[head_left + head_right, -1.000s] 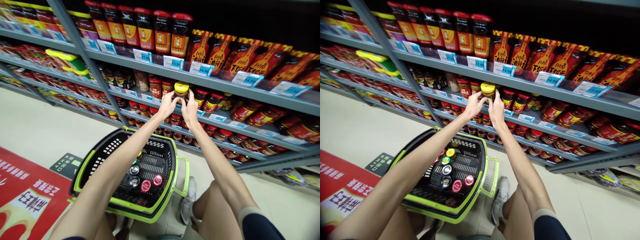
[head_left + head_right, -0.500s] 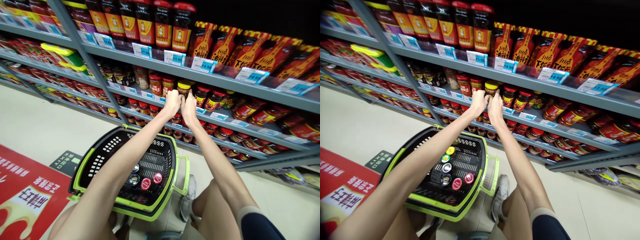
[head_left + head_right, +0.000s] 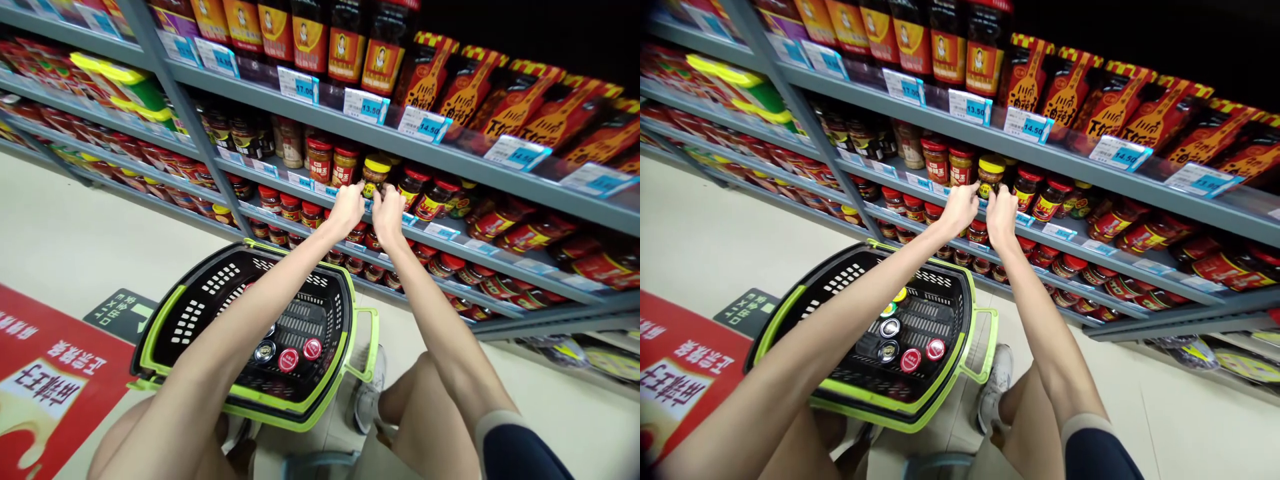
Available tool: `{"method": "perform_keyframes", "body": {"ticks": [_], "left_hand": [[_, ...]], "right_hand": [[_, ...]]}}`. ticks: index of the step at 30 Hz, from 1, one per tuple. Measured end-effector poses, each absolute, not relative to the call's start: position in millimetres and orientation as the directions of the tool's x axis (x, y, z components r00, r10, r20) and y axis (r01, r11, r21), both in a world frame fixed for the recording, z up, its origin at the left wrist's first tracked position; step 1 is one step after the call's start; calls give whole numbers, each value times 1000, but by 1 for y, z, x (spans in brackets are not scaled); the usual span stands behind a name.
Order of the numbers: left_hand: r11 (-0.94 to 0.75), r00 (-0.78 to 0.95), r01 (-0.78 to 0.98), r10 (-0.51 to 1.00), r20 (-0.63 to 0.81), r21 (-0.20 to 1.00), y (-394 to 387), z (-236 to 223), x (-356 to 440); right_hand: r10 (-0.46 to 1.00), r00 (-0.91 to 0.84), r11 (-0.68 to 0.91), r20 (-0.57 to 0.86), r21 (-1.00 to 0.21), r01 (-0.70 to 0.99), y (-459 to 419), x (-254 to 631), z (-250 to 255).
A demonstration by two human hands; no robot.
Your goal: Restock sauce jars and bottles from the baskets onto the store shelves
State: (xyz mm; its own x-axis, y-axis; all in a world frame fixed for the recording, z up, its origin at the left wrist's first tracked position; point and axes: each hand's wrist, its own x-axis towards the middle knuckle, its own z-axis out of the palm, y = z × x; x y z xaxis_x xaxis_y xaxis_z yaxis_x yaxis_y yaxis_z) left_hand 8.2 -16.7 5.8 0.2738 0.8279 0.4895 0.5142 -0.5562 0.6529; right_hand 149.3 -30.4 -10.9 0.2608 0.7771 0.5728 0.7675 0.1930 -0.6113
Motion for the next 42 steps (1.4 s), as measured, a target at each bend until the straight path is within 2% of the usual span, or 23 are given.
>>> {"method": "perform_keyframes", "body": {"ticks": [6, 9, 11, 13, 16, 19, 25, 30, 38, 42], "left_hand": [[-652, 295, 387, 758, 582, 652, -41, -1, -4], [-601, 267, 306, 798, 540, 738, -84, -25, -40], [-503, 261, 293, 860, 438, 813, -116, -52, -75], [-377, 286, 380, 916, 280, 845, -145, -85, -111], [-214, 337, 630, 941, -14, 747, -173, -127, -153], [-173, 354, 724, 924, -145, 667, -186, -151, -173], [-152, 335, 784, 920, -203, 601, -192, -164, -189], [-131, 317, 806, 919, -234, 577, -192, -172, -198], [-153, 338, 805, 912, -232, 573, -189, -173, -197], [-153, 343, 804, 909, -237, 575, -189, -175, -195]], "right_hand": [[793, 256, 178, 552, -612, 771, -34, 148, -13], [762, 229, 222, 606, -576, 786, -54, 143, -22], [740, 187, 278, 646, -547, 790, -68, 140, -30], [743, 144, 307, 654, -524, 795, -77, 139, -36], [757, 130, 290, 640, -508, 811, -78, 139, -40], [752, 164, 260, 638, -517, 816, -77, 137, -39], [748, 137, 224, 650, -441, 869, -85, 130, -35], [704, 155, 208, 693, -410, 888, -68, 132, -12], [723, 411, -8, 556, -588, 808, -29, 126, 17], [728, 418, -13, 543, -598, 801, -24, 124, 18]]}}
